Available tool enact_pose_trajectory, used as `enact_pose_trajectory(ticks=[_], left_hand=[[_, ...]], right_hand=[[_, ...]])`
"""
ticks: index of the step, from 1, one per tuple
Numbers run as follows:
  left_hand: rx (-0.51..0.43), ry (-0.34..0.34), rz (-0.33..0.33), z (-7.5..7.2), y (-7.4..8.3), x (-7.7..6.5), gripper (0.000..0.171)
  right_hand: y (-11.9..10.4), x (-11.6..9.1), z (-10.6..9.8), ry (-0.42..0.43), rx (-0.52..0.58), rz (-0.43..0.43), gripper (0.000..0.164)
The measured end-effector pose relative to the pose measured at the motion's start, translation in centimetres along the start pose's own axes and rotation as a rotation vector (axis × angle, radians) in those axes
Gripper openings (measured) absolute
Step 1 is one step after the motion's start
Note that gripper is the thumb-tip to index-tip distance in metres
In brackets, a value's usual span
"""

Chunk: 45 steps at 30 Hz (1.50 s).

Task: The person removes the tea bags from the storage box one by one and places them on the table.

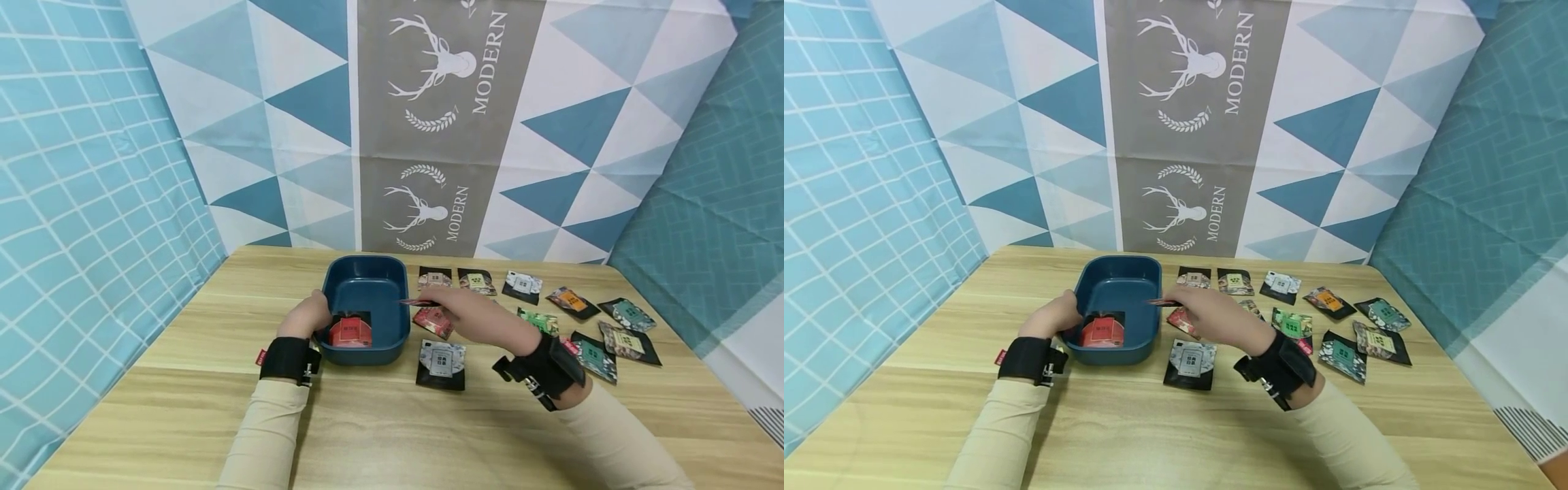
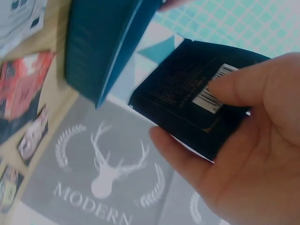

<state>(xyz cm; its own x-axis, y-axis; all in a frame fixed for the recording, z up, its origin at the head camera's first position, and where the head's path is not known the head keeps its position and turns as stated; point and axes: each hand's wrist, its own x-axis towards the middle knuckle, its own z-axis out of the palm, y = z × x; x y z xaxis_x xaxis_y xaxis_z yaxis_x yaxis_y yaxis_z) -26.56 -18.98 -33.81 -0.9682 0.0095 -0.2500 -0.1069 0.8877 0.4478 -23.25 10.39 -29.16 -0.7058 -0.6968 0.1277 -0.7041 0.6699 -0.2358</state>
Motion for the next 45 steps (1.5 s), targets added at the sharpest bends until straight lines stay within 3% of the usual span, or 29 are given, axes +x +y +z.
enact_pose_trajectory(ticks=[5,12,20,31,36,40,45], left_hand=[[0.019,-0.022,-0.027,-0.1,0.0,0.1,0.062],[0.015,-0.027,-0.041,-0.1,0.1,0.1,0.063],[0.042,-0.023,-0.036,0.0,0.1,0.3,0.062],[0.048,-0.021,-0.019,-0.1,0.1,0.2,0.061],[0.045,-0.018,-0.012,-0.1,0.0,0.3,0.061],[0.055,-0.021,-0.012,0.0,0.0,0.3,0.061],[0.057,-0.025,-0.018,0.0,0.1,0.2,0.061]], right_hand=[[1.5,-2.1,-0.9,-0.082,-0.008,0.077,0.038],[3.7,-4.8,-0.8,-0.248,0.031,0.155,0.035],[5.4,-7.4,0.2,-0.267,0.06,0.207,0.034],[7.0,-8.7,2.0,-0.282,0.072,0.201,0.036],[7.0,-9.0,2.4,-0.343,0.112,0.181,0.041],[6.7,-9.1,2.8,-0.385,0.139,0.212,0.052],[6.2,-9.0,3.2,-0.404,0.086,0.262,0.062]])
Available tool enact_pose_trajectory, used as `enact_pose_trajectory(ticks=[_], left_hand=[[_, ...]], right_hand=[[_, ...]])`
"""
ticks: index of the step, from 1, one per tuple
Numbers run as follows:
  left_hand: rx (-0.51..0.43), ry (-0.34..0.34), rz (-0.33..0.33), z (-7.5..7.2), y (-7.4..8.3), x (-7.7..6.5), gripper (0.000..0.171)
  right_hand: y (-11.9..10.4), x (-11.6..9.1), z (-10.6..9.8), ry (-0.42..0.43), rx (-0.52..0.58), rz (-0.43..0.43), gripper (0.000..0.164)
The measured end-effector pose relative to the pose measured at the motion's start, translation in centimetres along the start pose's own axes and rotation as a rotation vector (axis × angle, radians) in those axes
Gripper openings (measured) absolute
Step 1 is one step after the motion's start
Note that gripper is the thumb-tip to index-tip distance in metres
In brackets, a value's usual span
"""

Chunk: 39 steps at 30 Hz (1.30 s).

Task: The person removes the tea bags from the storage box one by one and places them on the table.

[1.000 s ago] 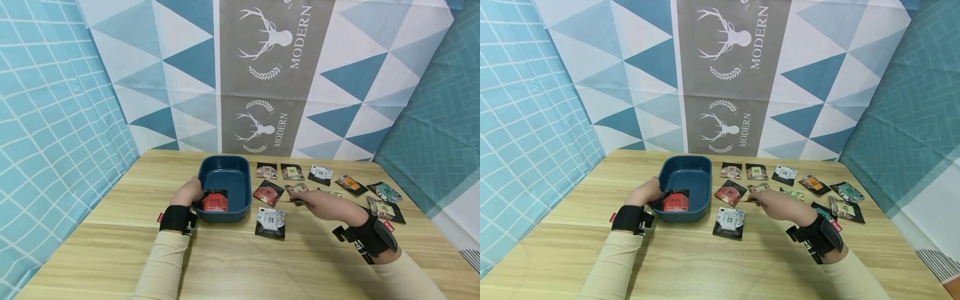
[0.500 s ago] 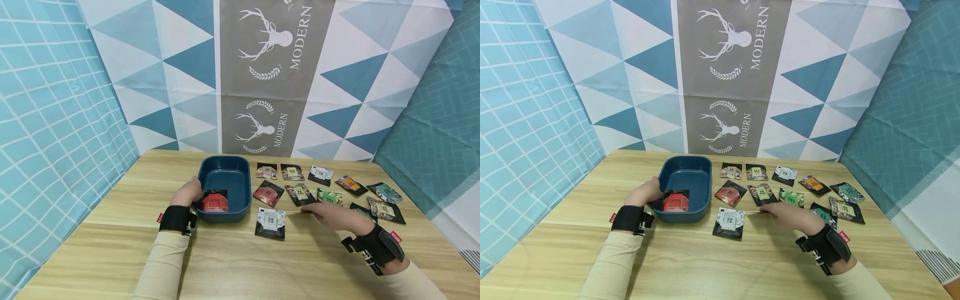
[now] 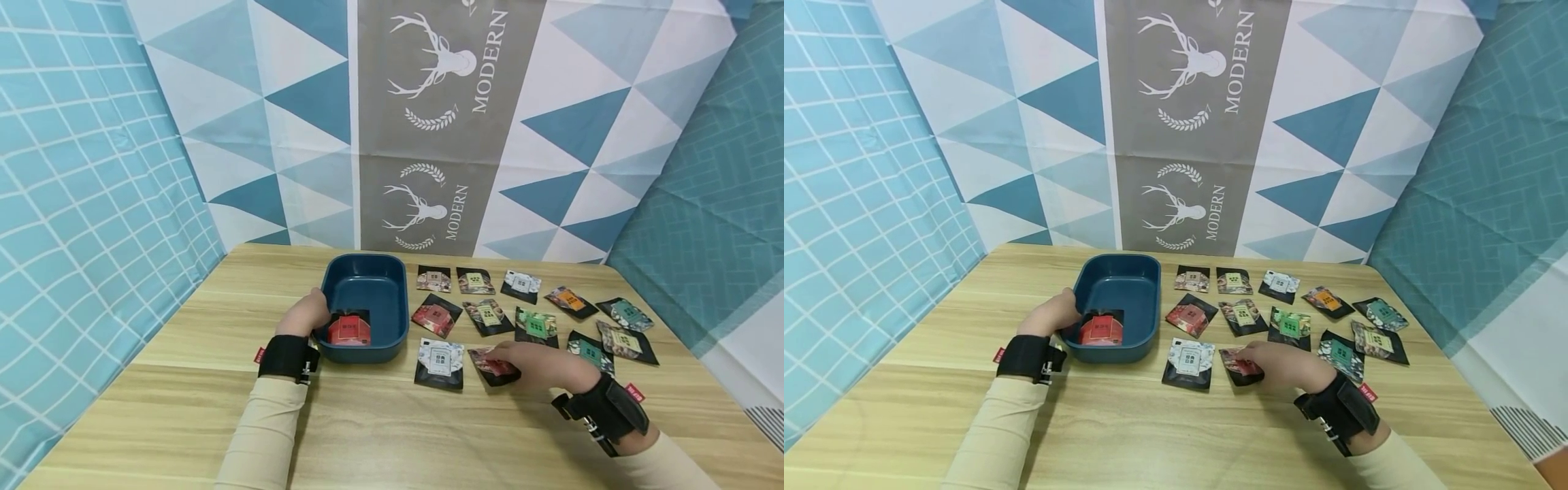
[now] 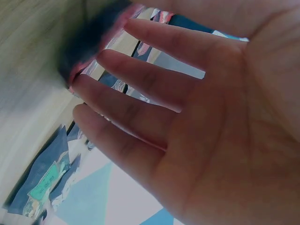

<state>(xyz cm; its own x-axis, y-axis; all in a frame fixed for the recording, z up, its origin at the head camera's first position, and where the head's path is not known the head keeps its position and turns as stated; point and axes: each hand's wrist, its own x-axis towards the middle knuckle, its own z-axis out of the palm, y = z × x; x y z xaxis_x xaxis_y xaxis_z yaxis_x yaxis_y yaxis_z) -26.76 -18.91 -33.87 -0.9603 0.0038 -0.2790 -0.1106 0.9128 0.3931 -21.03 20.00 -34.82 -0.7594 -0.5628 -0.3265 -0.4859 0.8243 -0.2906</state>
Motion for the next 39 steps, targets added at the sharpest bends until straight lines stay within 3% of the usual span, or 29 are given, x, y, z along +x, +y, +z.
enact_pose_trajectory(ticks=[7,14,20,33,39], left_hand=[[-0.023,0.004,-0.008,0.0,0.0,-0.1,0.06],[-0.011,-0.003,0.007,0.2,-0.1,0.0,0.062],[-0.019,0.004,0.006,0.2,-0.1,0.1,0.062],[-0.039,0.005,-0.005,0.2,-0.1,0.0,0.062],[-0.019,0.01,0.02,0.1,-0.2,0.0,0.063]], right_hand=[[-0.8,0.0,-0.3,-0.046,-0.029,0.055,0.071],[-0.8,0.6,-1.9,-0.045,-0.002,-0.003,0.057],[-2.6,1.8,-3.9,0.04,-0.015,-0.008,0.049],[-8.5,5.4,-5.0,0.226,-0.09,-0.238,0.034],[-10.9,7.3,-5.1,0.255,-0.112,-0.285,0.034]])
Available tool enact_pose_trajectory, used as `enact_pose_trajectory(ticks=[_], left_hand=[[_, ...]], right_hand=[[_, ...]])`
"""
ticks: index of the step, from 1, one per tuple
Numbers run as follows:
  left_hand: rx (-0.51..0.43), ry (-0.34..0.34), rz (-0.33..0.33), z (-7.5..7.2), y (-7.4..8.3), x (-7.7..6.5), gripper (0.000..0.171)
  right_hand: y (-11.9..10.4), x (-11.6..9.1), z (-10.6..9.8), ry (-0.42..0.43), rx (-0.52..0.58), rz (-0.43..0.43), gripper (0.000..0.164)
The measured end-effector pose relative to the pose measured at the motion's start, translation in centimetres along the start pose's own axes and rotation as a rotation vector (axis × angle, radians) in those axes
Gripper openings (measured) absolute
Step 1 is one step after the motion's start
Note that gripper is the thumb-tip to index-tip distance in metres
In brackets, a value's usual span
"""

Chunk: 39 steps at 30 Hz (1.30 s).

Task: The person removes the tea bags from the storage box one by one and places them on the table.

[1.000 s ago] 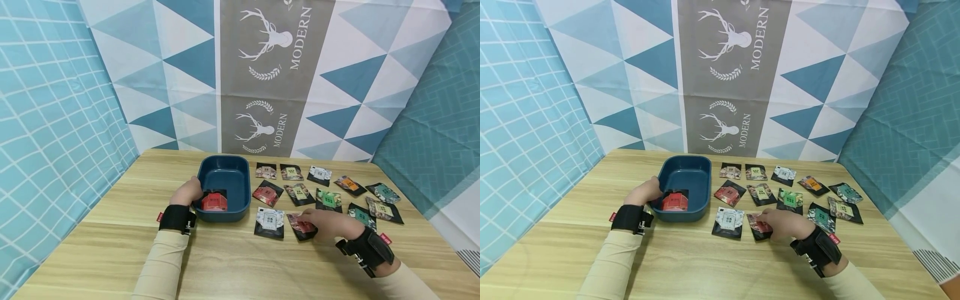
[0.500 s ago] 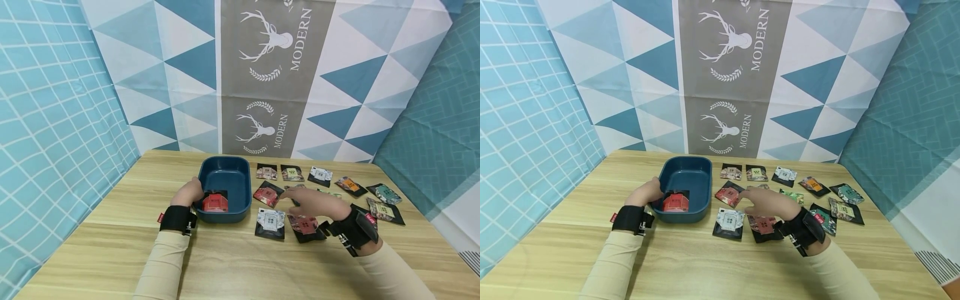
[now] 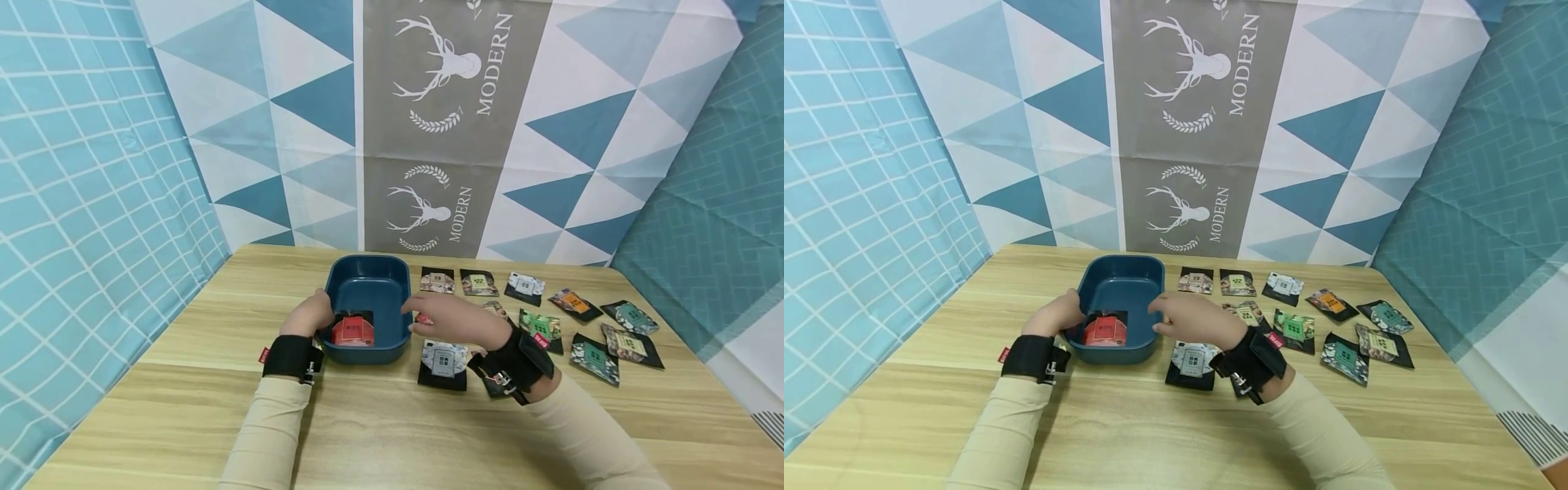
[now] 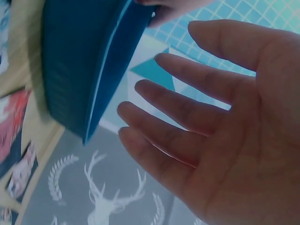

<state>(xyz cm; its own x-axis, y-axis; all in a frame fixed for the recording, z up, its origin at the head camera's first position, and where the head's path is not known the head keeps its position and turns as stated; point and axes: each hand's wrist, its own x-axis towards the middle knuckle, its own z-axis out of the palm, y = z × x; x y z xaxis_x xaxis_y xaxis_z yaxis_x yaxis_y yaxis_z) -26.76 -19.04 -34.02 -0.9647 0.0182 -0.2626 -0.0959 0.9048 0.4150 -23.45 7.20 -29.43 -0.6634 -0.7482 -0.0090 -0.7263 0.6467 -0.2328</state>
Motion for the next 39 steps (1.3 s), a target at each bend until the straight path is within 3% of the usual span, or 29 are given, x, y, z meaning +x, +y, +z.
enact_pose_trajectory(ticks=[5,10,18,25,32,39], left_hand=[[0.01,0.005,0.01,0.0,0.1,0.0,0.062],[-0.01,0.002,-0.01,0.0,0.1,-0.1,0.062],[-0.004,0.001,-0.015,0.1,0.1,-0.1,0.062],[-0.01,0.01,-0.008,0.2,0.0,-0.1,0.061],[-0.027,0.016,0.015,0.3,0.0,-0.2,0.058],[-0.045,0.028,0.066,0.0,-0.1,-0.2,0.058]], right_hand=[[-0.8,1.8,1.1,-0.019,-0.012,-0.002,0.034],[-1.0,3.8,2.6,-0.053,0.065,-0.022,0.035],[-1.2,6.4,4.4,-0.101,0.137,-0.057,0.048],[-0.5,8.7,5.5,-0.162,0.071,-0.079,0.057],[-0.1,9.6,6.1,-0.226,0.009,-0.08,0.06],[-0.1,9.8,6.4,-0.202,-0.027,-0.041,0.062]])
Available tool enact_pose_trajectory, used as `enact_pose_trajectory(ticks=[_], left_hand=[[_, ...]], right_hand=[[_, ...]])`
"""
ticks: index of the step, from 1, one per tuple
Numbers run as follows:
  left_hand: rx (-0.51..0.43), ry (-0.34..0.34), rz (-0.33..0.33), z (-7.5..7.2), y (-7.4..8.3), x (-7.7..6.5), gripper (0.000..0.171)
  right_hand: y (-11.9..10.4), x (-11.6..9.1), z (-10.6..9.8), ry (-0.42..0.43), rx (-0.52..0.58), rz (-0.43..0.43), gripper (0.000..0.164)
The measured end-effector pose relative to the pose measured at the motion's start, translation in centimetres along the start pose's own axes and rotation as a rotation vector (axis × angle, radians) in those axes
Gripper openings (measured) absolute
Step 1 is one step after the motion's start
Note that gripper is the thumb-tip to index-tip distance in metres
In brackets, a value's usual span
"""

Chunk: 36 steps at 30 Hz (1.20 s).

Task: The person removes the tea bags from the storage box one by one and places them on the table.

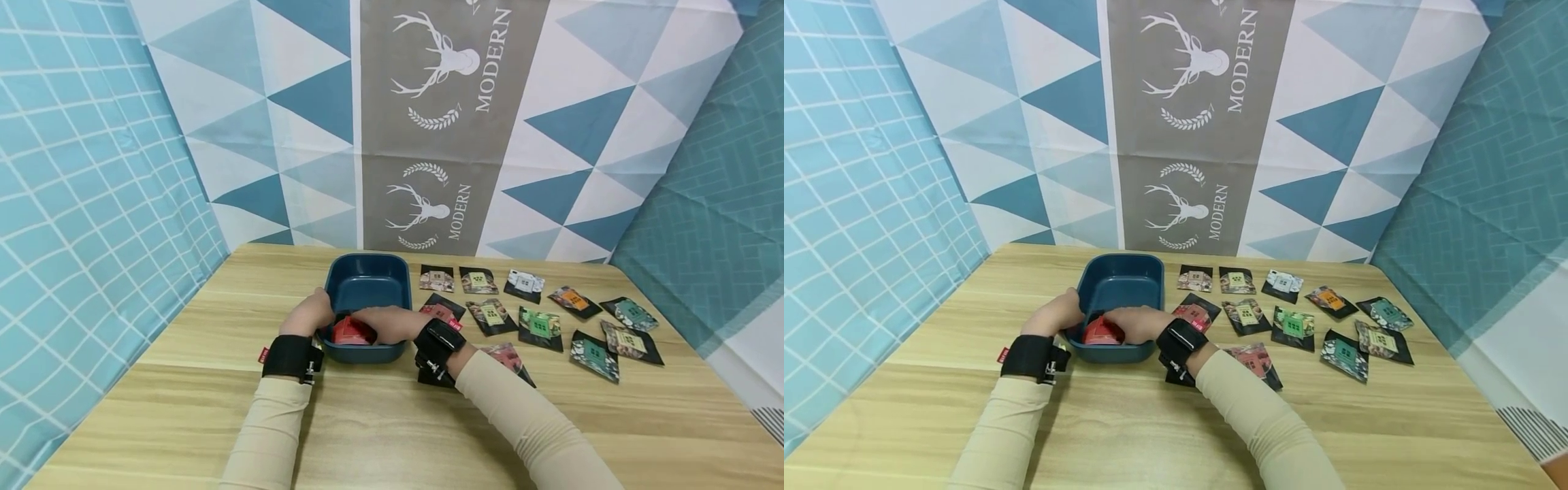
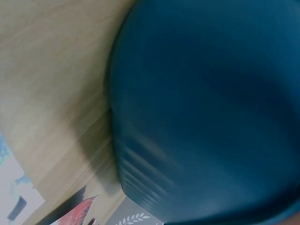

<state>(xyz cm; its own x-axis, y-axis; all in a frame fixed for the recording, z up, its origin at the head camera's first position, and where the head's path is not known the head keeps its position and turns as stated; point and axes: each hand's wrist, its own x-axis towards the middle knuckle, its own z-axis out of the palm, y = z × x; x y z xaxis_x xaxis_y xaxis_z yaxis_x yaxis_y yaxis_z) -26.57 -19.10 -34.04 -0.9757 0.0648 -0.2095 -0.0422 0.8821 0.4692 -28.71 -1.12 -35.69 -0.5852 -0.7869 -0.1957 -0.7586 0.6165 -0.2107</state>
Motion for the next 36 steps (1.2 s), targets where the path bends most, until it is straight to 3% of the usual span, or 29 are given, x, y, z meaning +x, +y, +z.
enact_pose_trajectory(ticks=[10,21,28,36], left_hand=[[0.019,-0.015,-0.023,0.0,0.1,-0.1,0.059],[-0.005,-0.005,-0.032,0.0,0.1,-0.1,0.058],[-0.003,-0.001,-0.037,-0.1,0.2,-0.3,0.06],[-0.005,0.003,-0.038,0.0,0.3,-0.4,0.058]], right_hand=[[-0.4,-0.1,0.3,0.06,-0.091,0.04,0.052],[-0.7,-0.7,-0.4,0.173,-0.043,0.088,0.037],[-0.7,-2.4,-1.4,0.23,-0.011,0.061,0.038],[-0.2,-5.7,-2.9,0.277,0.1,0.058,0.04]])
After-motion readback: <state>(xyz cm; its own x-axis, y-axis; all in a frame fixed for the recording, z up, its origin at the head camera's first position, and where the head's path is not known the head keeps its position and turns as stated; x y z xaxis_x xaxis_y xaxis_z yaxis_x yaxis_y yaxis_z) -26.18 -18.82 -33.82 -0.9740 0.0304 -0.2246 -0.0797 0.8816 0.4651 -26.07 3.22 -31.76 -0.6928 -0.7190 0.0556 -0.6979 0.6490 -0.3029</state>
